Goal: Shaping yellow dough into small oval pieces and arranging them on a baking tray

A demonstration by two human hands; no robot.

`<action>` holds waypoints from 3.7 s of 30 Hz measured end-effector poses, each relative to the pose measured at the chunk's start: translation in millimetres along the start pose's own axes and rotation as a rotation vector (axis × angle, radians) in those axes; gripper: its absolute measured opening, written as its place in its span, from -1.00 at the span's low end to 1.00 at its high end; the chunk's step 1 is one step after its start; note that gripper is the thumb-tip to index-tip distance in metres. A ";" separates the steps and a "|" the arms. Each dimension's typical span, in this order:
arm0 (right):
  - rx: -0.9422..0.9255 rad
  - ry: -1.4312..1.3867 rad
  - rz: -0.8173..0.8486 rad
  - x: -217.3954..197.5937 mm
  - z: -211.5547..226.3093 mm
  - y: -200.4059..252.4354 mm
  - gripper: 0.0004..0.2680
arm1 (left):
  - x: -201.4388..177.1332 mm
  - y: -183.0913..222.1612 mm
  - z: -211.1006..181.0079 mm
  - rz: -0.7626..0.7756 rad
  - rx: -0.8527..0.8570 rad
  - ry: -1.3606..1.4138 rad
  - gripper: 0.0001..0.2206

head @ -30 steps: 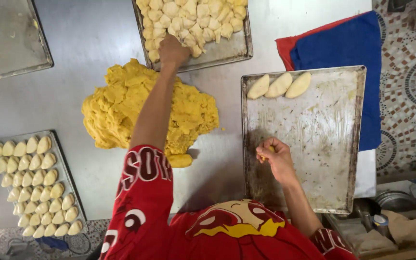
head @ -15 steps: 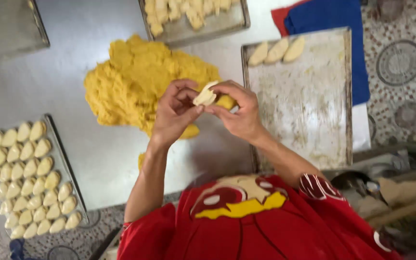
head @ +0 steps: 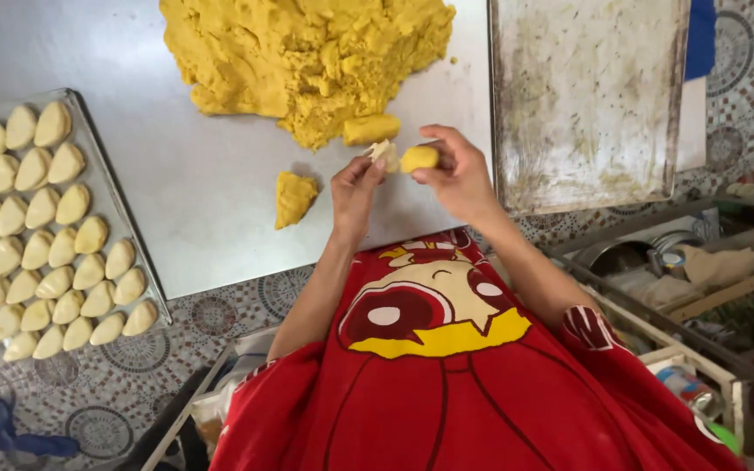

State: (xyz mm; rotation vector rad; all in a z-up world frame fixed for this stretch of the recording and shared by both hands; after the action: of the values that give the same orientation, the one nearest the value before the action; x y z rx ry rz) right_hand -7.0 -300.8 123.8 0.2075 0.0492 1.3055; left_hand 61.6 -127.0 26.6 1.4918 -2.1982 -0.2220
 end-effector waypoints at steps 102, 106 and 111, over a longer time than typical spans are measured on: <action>-1.130 1.143 0.294 74.7 187.5 39.3 -0.88 | 59.1 57.8 -150.1 0.317 0.226 0.186 -0.61; -1.001 0.732 0.331 31.0 189.0 27.1 -0.78 | 67.0 55.4 -138.2 0.298 0.323 0.060 -0.63; -0.670 0.351 0.280 5.8 170.6 3.2 -0.68 | 93.7 66.7 -173.6 0.350 0.484 -0.156 -0.64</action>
State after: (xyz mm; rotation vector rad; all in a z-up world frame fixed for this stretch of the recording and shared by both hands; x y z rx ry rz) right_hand 17.6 -315.7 292.1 -0.6061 -0.1244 1.5527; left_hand 58.9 -163.9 231.5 1.3113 -2.7281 0.3438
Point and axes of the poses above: each hand's wrist, its own y-axis away from the middle knuckle, its own x-axis out of the palm, z = x × y, the point moved 10 cm from there along -y, towards the middle knuckle, and after that the axes turned 7 degrees about z, right-handed, at the moved point
